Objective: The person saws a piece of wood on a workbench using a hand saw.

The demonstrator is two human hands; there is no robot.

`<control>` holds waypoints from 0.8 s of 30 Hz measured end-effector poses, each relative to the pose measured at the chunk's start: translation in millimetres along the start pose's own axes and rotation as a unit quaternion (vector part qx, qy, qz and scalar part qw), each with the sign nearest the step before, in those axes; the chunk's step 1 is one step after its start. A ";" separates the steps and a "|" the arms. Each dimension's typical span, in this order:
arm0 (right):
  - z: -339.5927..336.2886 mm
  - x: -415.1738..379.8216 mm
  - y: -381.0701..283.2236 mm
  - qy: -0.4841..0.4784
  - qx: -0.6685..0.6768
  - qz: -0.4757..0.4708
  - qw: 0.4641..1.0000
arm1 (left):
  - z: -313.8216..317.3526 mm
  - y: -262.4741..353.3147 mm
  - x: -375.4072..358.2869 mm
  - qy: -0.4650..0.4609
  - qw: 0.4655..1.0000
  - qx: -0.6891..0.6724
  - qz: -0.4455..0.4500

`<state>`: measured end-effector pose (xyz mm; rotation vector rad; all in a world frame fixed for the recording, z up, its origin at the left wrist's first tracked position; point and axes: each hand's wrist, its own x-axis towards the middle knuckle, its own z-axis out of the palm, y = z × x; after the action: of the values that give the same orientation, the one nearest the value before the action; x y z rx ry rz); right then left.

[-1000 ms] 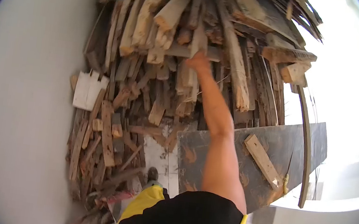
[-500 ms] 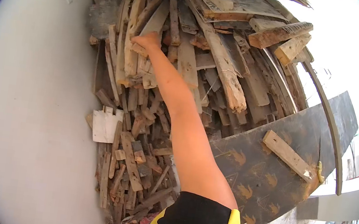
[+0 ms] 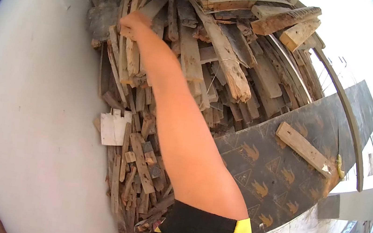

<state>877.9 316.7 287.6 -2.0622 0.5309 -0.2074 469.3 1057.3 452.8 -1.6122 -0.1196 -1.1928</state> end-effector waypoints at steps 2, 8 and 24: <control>-10.4 18.1 19.9 0.002 0.038 -0.076 0.996 | 6.0 -0.2 -2.1 0.011 1.000 -0.005 -0.001; -146.0 43.0 37.9 -0.515 0.261 0.050 0.815 | 2.7 0.8 -7.6 -0.033 0.999 0.019 0.002; -29.5 -44.9 62.7 0.033 0.337 -0.129 0.932 | 9.7 -1.6 -9.3 -0.031 0.999 0.016 -0.001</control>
<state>809.6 286.2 252.7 -1.4431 0.1801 -0.5374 469.8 1069.8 447.8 -1.6223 -0.1788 -1.1365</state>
